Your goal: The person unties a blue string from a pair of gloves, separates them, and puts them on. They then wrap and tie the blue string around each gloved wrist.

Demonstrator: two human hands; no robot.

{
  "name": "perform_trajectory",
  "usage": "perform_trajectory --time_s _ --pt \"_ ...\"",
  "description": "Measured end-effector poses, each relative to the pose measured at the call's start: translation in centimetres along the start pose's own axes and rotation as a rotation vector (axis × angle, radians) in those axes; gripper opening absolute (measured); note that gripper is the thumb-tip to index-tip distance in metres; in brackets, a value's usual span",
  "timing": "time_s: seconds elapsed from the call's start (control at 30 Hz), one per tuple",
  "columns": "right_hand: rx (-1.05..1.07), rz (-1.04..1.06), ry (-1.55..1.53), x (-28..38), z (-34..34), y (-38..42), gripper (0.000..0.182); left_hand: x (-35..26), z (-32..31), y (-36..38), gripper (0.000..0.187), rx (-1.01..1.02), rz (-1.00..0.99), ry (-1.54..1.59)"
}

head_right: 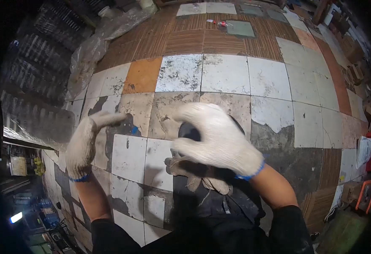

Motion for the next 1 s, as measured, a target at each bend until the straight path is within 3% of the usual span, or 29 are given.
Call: perform_trajectory --time_s 0.03,0.07,0.13,0.2,0.23,0.33,0.37,0.47,0.5,0.53,0.6,0.67,0.73,0.8,0.83,1.0 --pt "-0.011 0.122 0.041 0.1 -1.5 -1.2 0.066 -1.0 -0.6 -1.2 0.084 -0.023 -0.032 0.091" --pt "-0.021 0.107 0.008 0.7 -2.7 -2.7 0.070 -1.7 -0.5 -1.8 0.086 -0.048 -0.068 0.180" --pt "-0.103 0.135 -0.054 0.1 -5.0 -5.4 0.075 -0.3 0.2 -2.4 0.102 -0.116 0.037 0.332" --pt "-0.125 0.181 -0.097 -2.1 -8.3 -8.0 0.069 0.1 0.5 -4.2 0.120 -0.162 0.029 0.378" --pt "-0.074 0.158 -0.151 -2.4 -8.3 -9.0 0.065 -0.2 0.6 -4.6 0.122 -0.136 0.025 0.308" --pt "0.210 -0.008 -0.377 -1.9 -6.9 -10.9 0.050 0.4 0.7 -5.9 0.122 -0.022 0.063 0.544" --pt "0.144 -0.040 -0.287 -2.2 -5.6 -11.2 0.039 0.0 0.9 -6.0 0.114 0.040 0.074 0.587" --pt "-0.016 -0.061 -0.102 -4.9 1.2 -11.5 0.037 1.4 2.5 -5.1 0.100 -0.259 0.136 0.390" --pt "-0.073 -0.026 -0.016 -5.9 3.8 -11.3 0.036 2.4 3.6 -4.7 0.076 -0.309 0.148 0.399" --pt "-0.132 0.007 0.067 -6.7 6.1 -10.7 0.036 2.3 4.0 -4.5 0.062 -0.335 0.077 0.211" --pt "-0.225 0.044 0.057 -7.1 9.2 -7.5 0.036 3.6 3.6 -2.7 0.056 -0.357 0.141 0.009" --pt "-0.113 0.000 0.143 -5.6 10.3 -3.3 0.038 3.5 1.3 -1.0 0.056 -0.317 0.092 -0.011" --pt "0.316 -0.122 0.345 -4.5 8.6 2.1 0.048 4.0 -1.7 0.6 0.056 -0.301 0.118 0.047" --pt "0.293 0.041 0.439 -1.9 6.2 7.8 0.049 3.5 -4.6 1.7 0.053 -0.357 0.189 0.115" --pt "0.293 0.057 0.512 -1.2 4.6 9.8 0.045 4.4 -6.3 1.8 0.052 -0.349 0.131 0.111" --pt "0.236 -0.025 0.442 -3.0 3.8 13.6 0.023 3.3 -16.1 3.4 0.055 -0.073 -0.042 -0.007"
Point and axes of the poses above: each hand's wrist, its own y-axis away from the middle knuckle, its own z-axis out of the back of the hand, x = y × z, the point moved 5 cm from there along -y, towards the middle knuckle, and after that the axes turned 15 degrees about -x, right-handed, at the moved point
